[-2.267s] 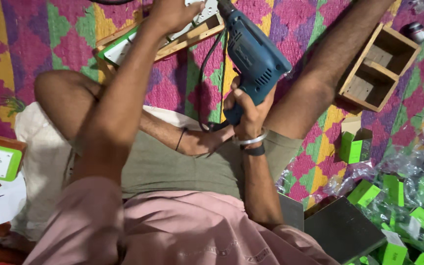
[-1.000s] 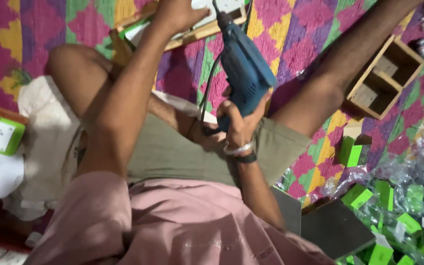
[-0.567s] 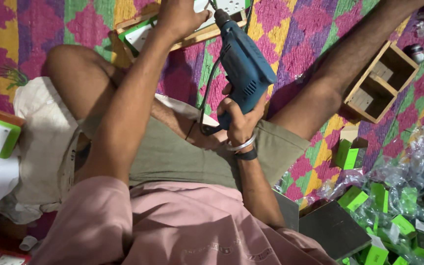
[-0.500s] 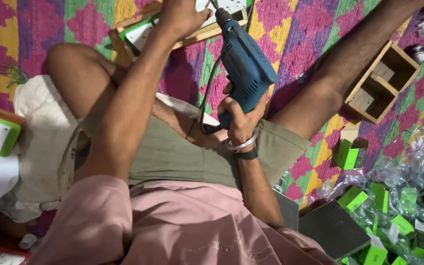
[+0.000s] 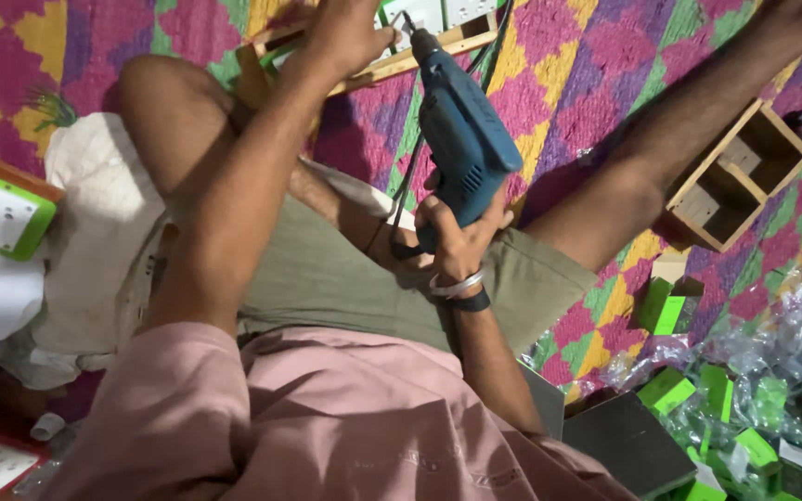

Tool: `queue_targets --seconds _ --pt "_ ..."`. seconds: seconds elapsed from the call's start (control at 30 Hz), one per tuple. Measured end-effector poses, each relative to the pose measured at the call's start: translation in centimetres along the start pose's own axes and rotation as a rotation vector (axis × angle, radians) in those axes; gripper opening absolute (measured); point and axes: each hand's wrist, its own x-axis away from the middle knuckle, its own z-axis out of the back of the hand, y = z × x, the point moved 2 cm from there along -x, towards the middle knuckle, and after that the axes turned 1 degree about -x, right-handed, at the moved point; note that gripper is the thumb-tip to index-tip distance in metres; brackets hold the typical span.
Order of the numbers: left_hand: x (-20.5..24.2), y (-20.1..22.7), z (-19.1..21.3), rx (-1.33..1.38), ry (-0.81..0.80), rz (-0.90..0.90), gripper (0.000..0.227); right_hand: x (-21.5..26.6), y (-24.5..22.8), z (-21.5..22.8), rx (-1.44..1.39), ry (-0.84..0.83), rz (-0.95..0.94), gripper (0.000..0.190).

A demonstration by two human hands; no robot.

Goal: The person uses a power drill to drive screws into a wooden power strip frame, securing the electrical sockets in place. They work on multiple units, drilling holes and fastening components while sitting on the floor.

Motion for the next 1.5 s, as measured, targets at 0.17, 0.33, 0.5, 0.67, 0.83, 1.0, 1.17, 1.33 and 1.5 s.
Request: queue_targets --seconds 0.17,0.33,0.5,0.67,0.83,1.0,1.17,1.33,1.5 --pt "0.0 -0.3 -0.6 -0.013 0.054 0.079 0.045 -0.1 -0.2 -0.3 0.004 -0.025 0.000 0.061" --pt "0.3 -0.3 -0.7 -0.016 0.102 0.100 0.040 -0.3 -0.4 -0.4 0.024 -0.047 0.013 0.059" --pt "0.8 0.4 -0.7 -0.045 0.177 0.082 0.039 -0.7 0.1 -0.5 0.063 -0.015 0.009 0.056" --pt "0.6 0.3 -1.2 0.006 0.049 0.169 0.036 -0.7 0.0 -0.8 0.054 -0.020 0.007 0.055" --pt "1.1 0.2 0.3 -0.001 0.027 0.041 0.044 -0.5 -0.7 -0.7 0.122 -0.041 0.004 0.055" --pt "2.1 0.3 1.9 0.030 0.056 0.037 0.055 0.1 -0.5 -1.0 0.193 -0.086 0.041 0.068" --pt "2.0 1.0 1.8 -0.009 0.103 0.070 0.056 -0.3 0.0 -1.3 0.171 -0.089 0.030 0.068" --pt "2.7 1.2 1.0 -0.028 0.155 0.056 0.052 -0.3 0.2 -1.2 0.180 -0.079 0.019 0.066" --pt "2.8 1.0 0.8 -0.027 0.072 0.035 0.050 -0.2 -0.1 -1.5 0.218 -0.078 0.066 0.073"
